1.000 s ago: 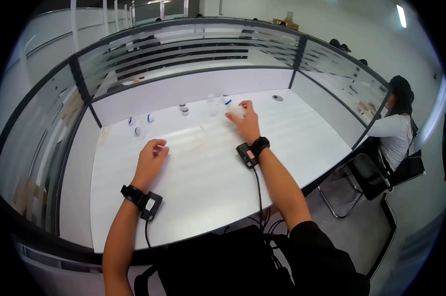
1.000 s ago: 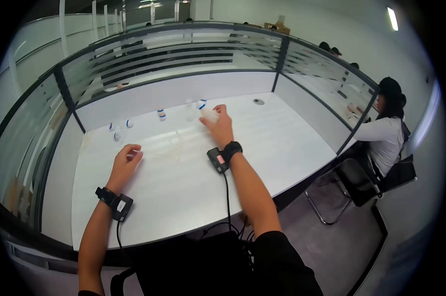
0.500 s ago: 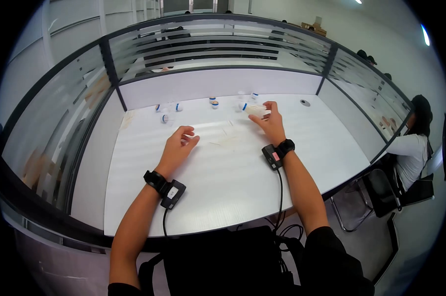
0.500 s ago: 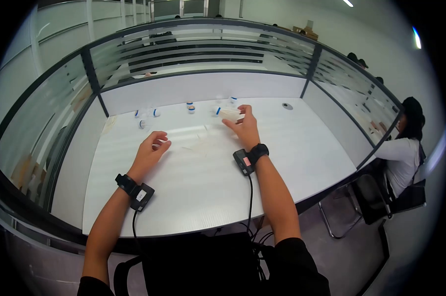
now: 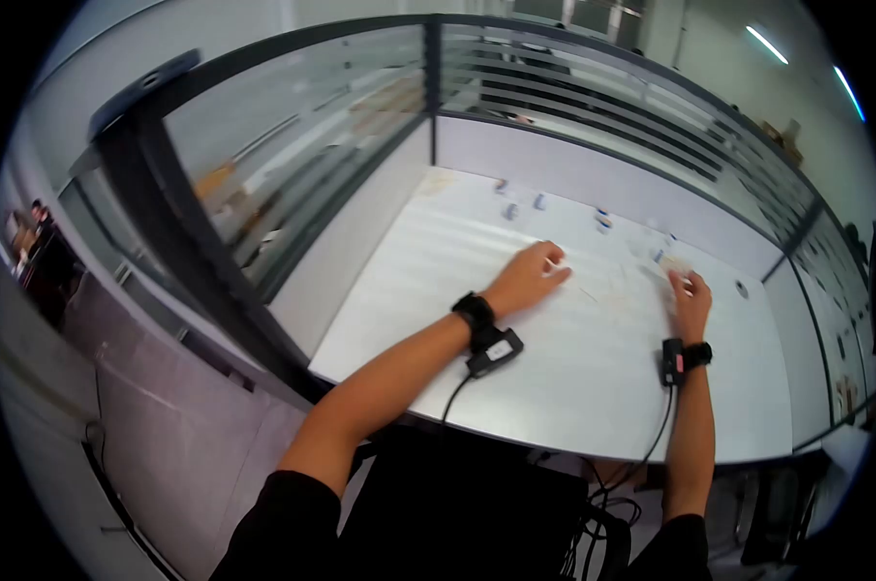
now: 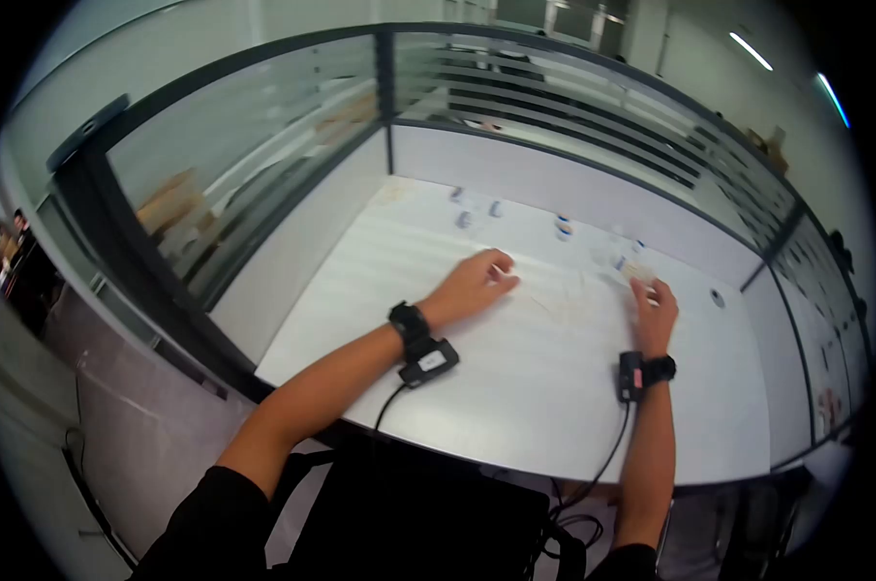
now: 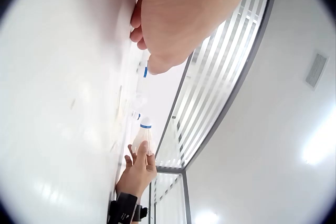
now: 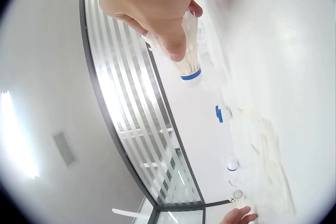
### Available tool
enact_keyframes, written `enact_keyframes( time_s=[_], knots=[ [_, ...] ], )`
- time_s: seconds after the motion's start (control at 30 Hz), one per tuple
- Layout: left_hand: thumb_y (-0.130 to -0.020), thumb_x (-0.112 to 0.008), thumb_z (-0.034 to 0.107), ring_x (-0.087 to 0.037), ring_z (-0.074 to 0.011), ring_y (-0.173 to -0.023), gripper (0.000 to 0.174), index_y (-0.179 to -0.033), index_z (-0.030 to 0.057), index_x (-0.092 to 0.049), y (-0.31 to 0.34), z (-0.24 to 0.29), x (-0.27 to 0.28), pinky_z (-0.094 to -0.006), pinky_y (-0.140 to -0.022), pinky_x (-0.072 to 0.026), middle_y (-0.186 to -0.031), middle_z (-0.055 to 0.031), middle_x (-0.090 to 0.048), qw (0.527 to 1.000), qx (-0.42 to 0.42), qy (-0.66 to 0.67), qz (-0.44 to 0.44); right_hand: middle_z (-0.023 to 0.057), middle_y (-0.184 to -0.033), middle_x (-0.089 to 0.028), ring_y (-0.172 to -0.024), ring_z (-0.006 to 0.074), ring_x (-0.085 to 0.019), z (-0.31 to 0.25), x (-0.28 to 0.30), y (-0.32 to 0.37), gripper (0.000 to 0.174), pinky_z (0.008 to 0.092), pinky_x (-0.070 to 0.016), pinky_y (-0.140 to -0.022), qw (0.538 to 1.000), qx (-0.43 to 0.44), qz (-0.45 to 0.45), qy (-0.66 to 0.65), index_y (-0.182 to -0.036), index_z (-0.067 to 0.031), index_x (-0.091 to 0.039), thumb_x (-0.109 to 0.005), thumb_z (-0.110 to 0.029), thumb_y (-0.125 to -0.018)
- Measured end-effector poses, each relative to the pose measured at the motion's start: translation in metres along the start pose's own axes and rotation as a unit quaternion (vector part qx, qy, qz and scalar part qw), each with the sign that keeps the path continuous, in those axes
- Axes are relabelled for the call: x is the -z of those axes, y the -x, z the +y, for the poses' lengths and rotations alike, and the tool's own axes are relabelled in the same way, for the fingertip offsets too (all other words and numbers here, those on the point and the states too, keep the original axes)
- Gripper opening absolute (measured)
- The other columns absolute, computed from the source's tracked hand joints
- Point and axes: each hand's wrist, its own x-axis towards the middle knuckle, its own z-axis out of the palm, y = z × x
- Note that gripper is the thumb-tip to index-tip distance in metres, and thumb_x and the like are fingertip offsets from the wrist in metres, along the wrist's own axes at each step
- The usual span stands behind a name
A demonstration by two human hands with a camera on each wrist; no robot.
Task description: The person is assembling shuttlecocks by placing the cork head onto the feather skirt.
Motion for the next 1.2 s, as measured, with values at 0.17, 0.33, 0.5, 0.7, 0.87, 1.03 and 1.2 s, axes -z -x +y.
enact_keyframes(
  time_s=[0.17,0.33,0.5,0.7,0.87,1.03,1.2],
  knots=[
    [-0.092,-0.071,0.028,-0.066,-0.0268,-0.095,0.036,-0.11,-0.0019,-0.064,0.002,0.001,0.0,-0.0381,-0.084,-0.0532,-0.105,-0.017,-0.067,1.0,0.002,0.021,0.002,0.0077,-0.092,-0.069,-0.081,0.0164,-0.064,-0.023,-0.005,0.003,0.036,0.0298,-0.0472,-0.065,0.998,0.043,-0.023,-0.027,-0.103,0.003,-0.066,-0.079,-0.028,-0.089],
    [-0.095,-0.068,0.026,-0.065,-0.0205,-0.091,0.032,-0.113,-0.0009,-0.066,0.0,0.008,0.01,-0.0335,-0.083,-0.0525,-0.101,-0.0128,-0.07,1.0,0.018,-0.004,-0.019,0.0094,-0.089,-0.068,-0.077,0.0172,-0.06,-0.052,-0.011,0.011,0.034,0.0297,-0.0469,-0.064,0.998,0.064,-0.025,-0.015,-0.105,0.0043,-0.066,-0.078,-0.024,-0.09],
    [-0.095,-0.068,0.025,-0.064,-0.0189,-0.087,0.03,-0.111,-0.0005,-0.067,0.002,0.013,0.016,-0.0327,-0.08,-0.0533,-0.097,-0.0115,-0.07,0.998,0.059,0.004,-0.024,0.0138,-0.095,-0.071,-0.077,0.0195,-0.063,-0.038,-0.015,0.011,0.046,0.0316,-0.0498,-0.067,0.999,0.035,-0.04,-0.014,-0.114,0.0083,-0.067,-0.078,-0.03,-0.091],
    [-0.096,-0.065,0.02,-0.066,-0.016,-0.082,0.023,-0.105,-0.0014,-0.07,-0.004,0.004,0.016,-0.0312,-0.079,-0.0534,-0.089,-0.0092,-0.072,0.998,0.062,0.008,0.009,0.0151,-0.092,-0.071,-0.072,0.0197,-0.061,-0.042,-0.024,0.01,0.044,0.0329,-0.0492,-0.065,0.997,0.059,0.033,-0.028,-0.109,0.006,-0.069,-0.079,-0.032,-0.089],
    [-0.096,-0.064,0.019,-0.062,-0.0103,-0.073,0.02,-0.1,-0.0004,-0.07,-0.022,-0.028,0.011,-0.0263,-0.069,-0.0508,-0.084,-0.0051,-0.07,0.996,0.078,0.026,0.022,0.0142,-0.089,-0.07,-0.064,0.0197,-0.057,-0.045,-0.044,0.0,0.036,0.0331,-0.0463,-0.057,0.991,0.123,0.06,-0.001,-0.102,0.0025,-0.069,-0.081,-0.028,-0.087],
    [-0.095,-0.065,0.018,-0.061,-0.0104,-0.067,0.02,-0.101,-0.0006,-0.07,-0.051,-0.018,0.014,-0.0254,-0.061,-0.0508,-0.082,-0.0045,-0.069,0.994,0.09,0.049,-0.027,0.0146,-0.101,-0.072,-0.084,0.0258,-0.07,-0.068,-0.067,-0.019,0.026,0.0329,-0.0567,-0.065,0.982,0.15,0.04,-0.109,-0.097,0.0025,-0.07,-0.077,-0.022,-0.091],
    [-0.095,-0.069,0.027,-0.062,-0.0088,-0.067,0.03,-0.111,0.0016,-0.071,-0.083,-0.042,0.005,-0.0239,-0.053,-0.0477,-0.083,-0.0047,-0.07,0.994,0.07,0.063,-0.051,0.0115,-0.107,-0.07,-0.087,0.0223,-0.069,-0.034,-0.095,-0.045,0.022,0.0336,-0.0573,-0.076,0.969,0.233,0.045,-0.074,-0.097,0.0007,-0.072,-0.072,-0.021,-0.095]
  ],
)
